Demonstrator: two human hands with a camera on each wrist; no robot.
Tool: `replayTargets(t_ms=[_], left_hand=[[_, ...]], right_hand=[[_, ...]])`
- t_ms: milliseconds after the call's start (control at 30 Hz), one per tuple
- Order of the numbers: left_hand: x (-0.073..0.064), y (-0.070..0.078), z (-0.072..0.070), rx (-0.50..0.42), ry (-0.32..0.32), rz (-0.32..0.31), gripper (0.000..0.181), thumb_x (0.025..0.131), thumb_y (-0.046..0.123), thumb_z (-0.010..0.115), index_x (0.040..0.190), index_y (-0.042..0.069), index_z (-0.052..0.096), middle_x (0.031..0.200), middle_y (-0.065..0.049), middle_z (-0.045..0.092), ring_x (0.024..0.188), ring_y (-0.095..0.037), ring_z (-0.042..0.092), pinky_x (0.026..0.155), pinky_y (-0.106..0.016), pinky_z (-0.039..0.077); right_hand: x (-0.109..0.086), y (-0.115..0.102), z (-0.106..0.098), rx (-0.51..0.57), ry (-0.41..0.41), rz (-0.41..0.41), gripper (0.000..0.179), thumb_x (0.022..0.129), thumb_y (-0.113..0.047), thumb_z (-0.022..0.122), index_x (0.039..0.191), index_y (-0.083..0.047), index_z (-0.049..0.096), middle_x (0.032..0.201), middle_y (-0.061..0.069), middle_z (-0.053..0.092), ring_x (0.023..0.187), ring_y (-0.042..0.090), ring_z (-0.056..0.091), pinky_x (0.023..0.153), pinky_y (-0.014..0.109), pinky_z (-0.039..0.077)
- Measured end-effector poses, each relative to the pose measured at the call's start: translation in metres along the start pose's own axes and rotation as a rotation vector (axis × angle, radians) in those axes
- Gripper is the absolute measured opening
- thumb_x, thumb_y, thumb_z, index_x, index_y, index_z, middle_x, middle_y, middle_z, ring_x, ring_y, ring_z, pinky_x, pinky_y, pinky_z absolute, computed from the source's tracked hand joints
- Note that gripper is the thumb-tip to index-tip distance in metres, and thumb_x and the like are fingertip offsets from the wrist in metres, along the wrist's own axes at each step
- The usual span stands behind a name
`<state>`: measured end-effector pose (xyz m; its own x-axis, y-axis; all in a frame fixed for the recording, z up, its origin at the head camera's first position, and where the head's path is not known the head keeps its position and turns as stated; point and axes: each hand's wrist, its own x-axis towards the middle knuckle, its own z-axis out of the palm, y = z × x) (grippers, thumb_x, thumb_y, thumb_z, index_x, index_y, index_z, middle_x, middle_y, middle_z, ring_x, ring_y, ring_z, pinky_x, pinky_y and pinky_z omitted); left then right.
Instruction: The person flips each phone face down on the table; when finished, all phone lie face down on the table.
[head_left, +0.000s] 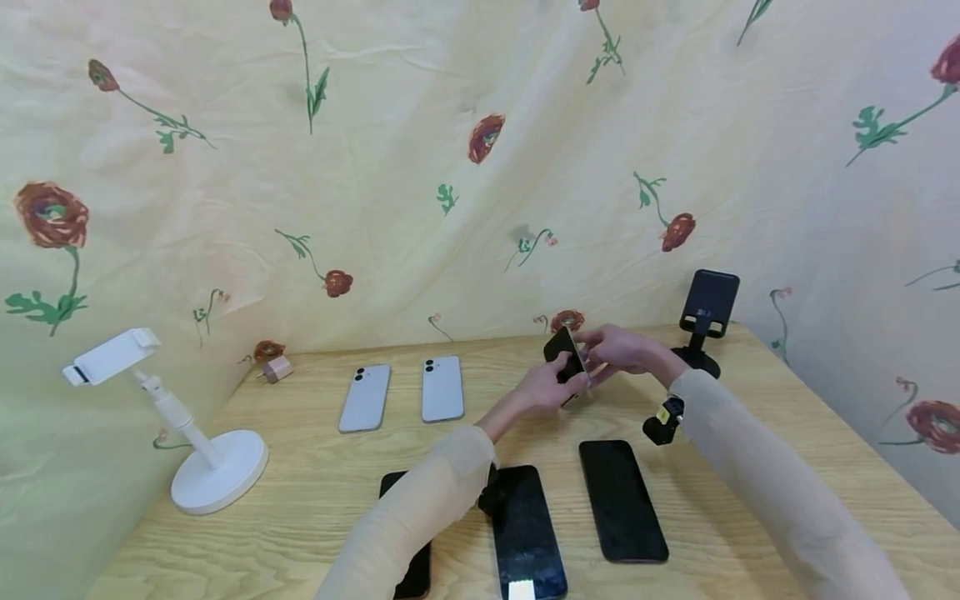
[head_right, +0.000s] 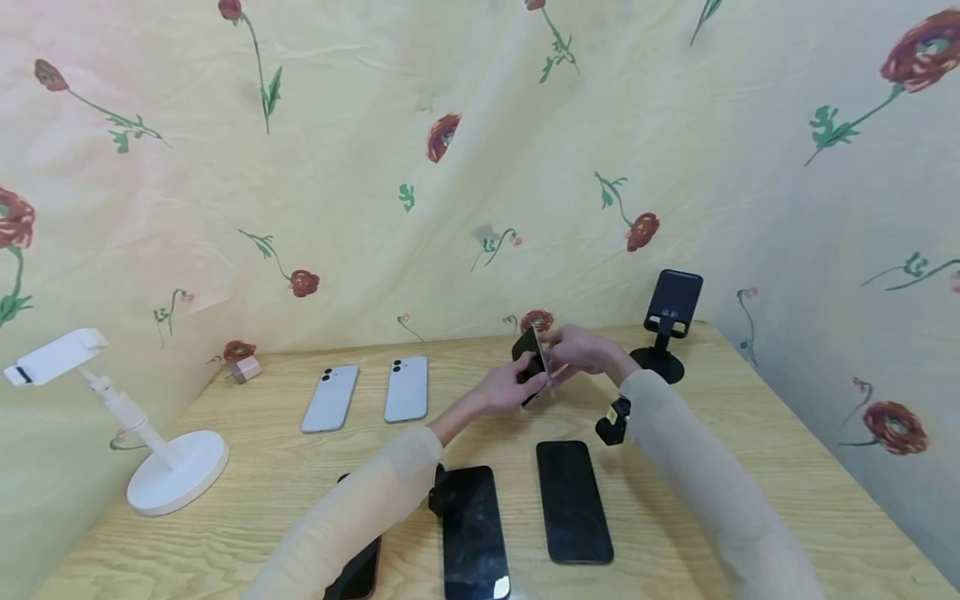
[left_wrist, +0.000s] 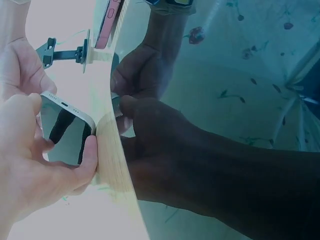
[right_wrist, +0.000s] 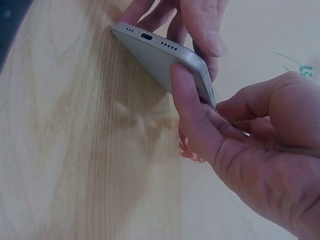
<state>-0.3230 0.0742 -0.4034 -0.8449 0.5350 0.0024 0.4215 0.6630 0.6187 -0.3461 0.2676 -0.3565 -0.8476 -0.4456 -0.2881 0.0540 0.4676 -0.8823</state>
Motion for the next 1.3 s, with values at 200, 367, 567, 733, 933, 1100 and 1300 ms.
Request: replayTargets(t_ms=[200,367,567,733,933,1100,1300], left_hand=[[-0.001,-0.001,0.0,-0.119,0.017,-0.044,0.074,0.101,0.054,0.047,0.16,0.014,0.025,0.129,-0.021,0.061,0.085,-0.023,0.063,0.065,-0.029,0.047],[-0.002,0.0,-0.001,-0.2,0.057,-0.07,0.075,0.097,0.052,0.05,0.161,0.02,0.025,0.142,-0.022,0.052,0.1,-0.025,0.06,0.07,-0.029,0.047],[-0.001,-0.004,-0.001,-0.301,0.073,-0.063,0.073,0.095,0.044,0.054,0.161,0.03,0.025,0.132,-0.023,0.057,0.082,-0.022,0.063,0.066,-0.03,0.051],[-0.001,-0.008,-0.001,-0.408,0.046,-0.081,0.072,0.098,0.04,0.055,0.161,0.028,0.021,0.138,-0.025,0.051,0.076,-0.021,0.066,0.066,-0.032,0.055],[-0.003,-0.009,-0.002,-0.503,0.026,-0.092,0.072,0.1,0.037,0.055,0.161,0.031,0.019,0.143,-0.026,0.045,0.092,-0.025,0.065,0.07,-0.036,0.057],[-0.005,-0.009,-0.004,-0.558,0.021,-0.09,0.073,0.098,0.035,0.056,0.161,0.033,0.019,0.144,-0.026,0.045,0.104,-0.031,0.063,0.072,-0.038,0.058],[-0.003,-0.012,-0.004,-0.634,0.007,-0.106,0.076,0.098,0.03,0.057,0.161,0.034,0.017,0.147,-0.026,0.042,0.11,-0.033,0.062,0.073,-0.04,0.058]], right_hand=[[-0.001,-0.002,0.003,0.004,0.002,-0.008,0.07,0.093,0.013,0.042,0.156,0.009,0.01,0.128,0.032,0.047,0.109,0.036,0.058,0.084,0.044,0.055],[-0.001,-0.005,0.006,0.02,-0.003,-0.011,0.07,0.093,0.015,0.039,0.156,0.008,0.01,0.126,0.031,0.051,0.103,0.032,0.062,0.085,0.045,0.055],[0.0,-0.008,0.01,0.017,-0.01,-0.004,0.07,0.095,0.013,0.041,0.157,0.006,0.01,0.13,0.032,0.052,0.102,0.031,0.063,0.087,0.047,0.054],[-0.001,-0.011,0.013,0.04,-0.019,-0.001,0.071,0.094,0.014,0.041,0.157,0.006,0.009,0.135,0.035,0.046,0.101,0.03,0.064,0.088,0.049,0.053],[0.0,-0.011,0.015,0.069,-0.035,-0.009,0.072,0.095,0.014,0.041,0.158,0.005,0.007,0.14,0.038,0.038,0.104,0.032,0.064,0.09,0.05,0.052],[0.002,-0.011,0.016,0.074,-0.049,-0.028,0.072,0.095,0.014,0.041,0.158,0.005,0.006,0.142,0.039,0.037,0.111,0.038,0.061,0.089,0.049,0.053],[0.003,-0.012,0.017,0.092,-0.081,-0.046,0.073,0.095,0.015,0.039,0.158,0.004,0.004,0.143,0.041,0.036,0.121,0.046,0.054,0.088,0.048,0.053]])
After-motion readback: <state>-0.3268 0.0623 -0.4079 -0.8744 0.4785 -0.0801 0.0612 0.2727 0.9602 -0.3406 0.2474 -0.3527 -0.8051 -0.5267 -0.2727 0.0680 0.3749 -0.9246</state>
